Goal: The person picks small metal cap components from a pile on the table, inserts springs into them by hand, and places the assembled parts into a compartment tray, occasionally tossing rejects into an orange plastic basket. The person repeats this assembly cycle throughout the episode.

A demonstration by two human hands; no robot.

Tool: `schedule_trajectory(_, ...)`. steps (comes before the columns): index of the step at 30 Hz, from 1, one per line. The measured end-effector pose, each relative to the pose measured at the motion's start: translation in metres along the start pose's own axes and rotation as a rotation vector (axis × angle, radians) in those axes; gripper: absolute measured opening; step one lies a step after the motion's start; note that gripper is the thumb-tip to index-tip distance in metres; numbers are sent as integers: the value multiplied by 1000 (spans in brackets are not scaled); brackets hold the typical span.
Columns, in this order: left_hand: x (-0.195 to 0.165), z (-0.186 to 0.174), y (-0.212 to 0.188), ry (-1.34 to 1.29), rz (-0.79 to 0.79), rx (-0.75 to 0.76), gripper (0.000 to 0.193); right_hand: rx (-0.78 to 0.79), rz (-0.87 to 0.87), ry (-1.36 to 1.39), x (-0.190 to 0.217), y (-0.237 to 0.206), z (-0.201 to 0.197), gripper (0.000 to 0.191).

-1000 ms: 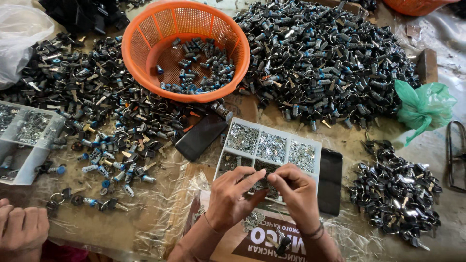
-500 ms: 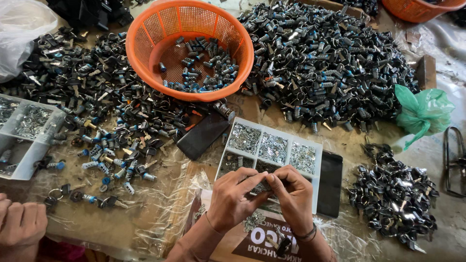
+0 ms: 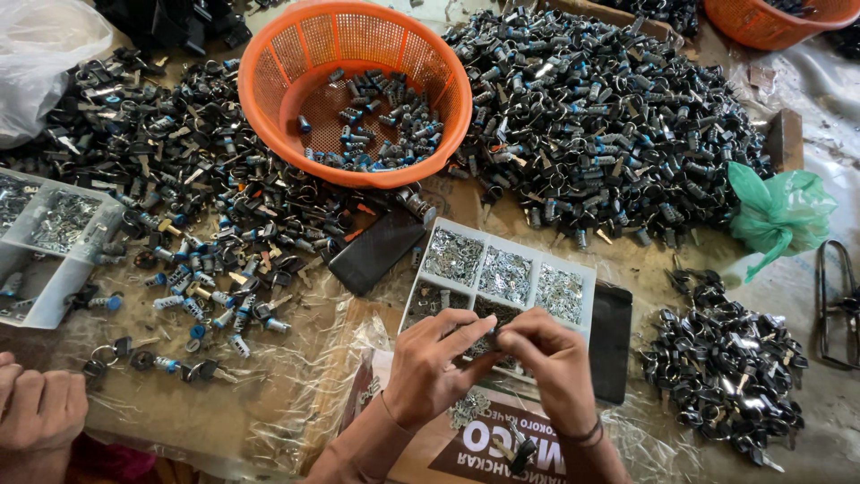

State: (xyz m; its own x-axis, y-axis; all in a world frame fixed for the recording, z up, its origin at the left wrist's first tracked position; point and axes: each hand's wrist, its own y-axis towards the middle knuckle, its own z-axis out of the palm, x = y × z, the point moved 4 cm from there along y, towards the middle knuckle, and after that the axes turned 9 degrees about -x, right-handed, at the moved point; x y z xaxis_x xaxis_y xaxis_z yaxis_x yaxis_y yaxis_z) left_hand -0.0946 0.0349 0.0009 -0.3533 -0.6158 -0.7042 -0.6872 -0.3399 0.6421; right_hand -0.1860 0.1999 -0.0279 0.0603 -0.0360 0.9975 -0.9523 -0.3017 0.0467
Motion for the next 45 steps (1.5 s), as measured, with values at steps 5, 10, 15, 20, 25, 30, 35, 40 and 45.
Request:
schedule_trajectory(5, 0, 0, 2, 5, -31, 1, 43, -206, -346, -651, 17, 8, 1, 21)
schedule_trajectory(10, 0, 2, 3, 4, -45, 14, 42, -81, -588, -969, 23, 7, 24, 17)
schedule_trajectory(15, 0, -2, 2, 24, -25, 17, 44, -176, -503, -647, 26, 0, 10, 12)
schedule_trajectory(20, 0, -1, 3, 33, -24, -2, 43, -50, 74, -9, -6, 0, -5, 10)
schedule_trajectory(25, 3, -2, 1, 43, -19, -4, 44, -16, 132, 57, -21, -5, -7, 15)
schedule_trajectory(30, 4, -1, -1, 58, -16, -17, 44, -31, 134, 69, -21, -7, -5, 14)
schedule_trajectory(35, 5, 0, -2, 61, 0, -21, 43, 8, 61, 0, -16, -8, -1, 11)
schedule_trajectory(40, 5, -1, -1, 59, 7, -12, 44, 0, 74, -2, -15, -9, 3, 10)
schedule_trajectory(45, 2, -2, 1, 77, 11, -1, 42, 11, 85, -13, -8, -9, 5, 10)
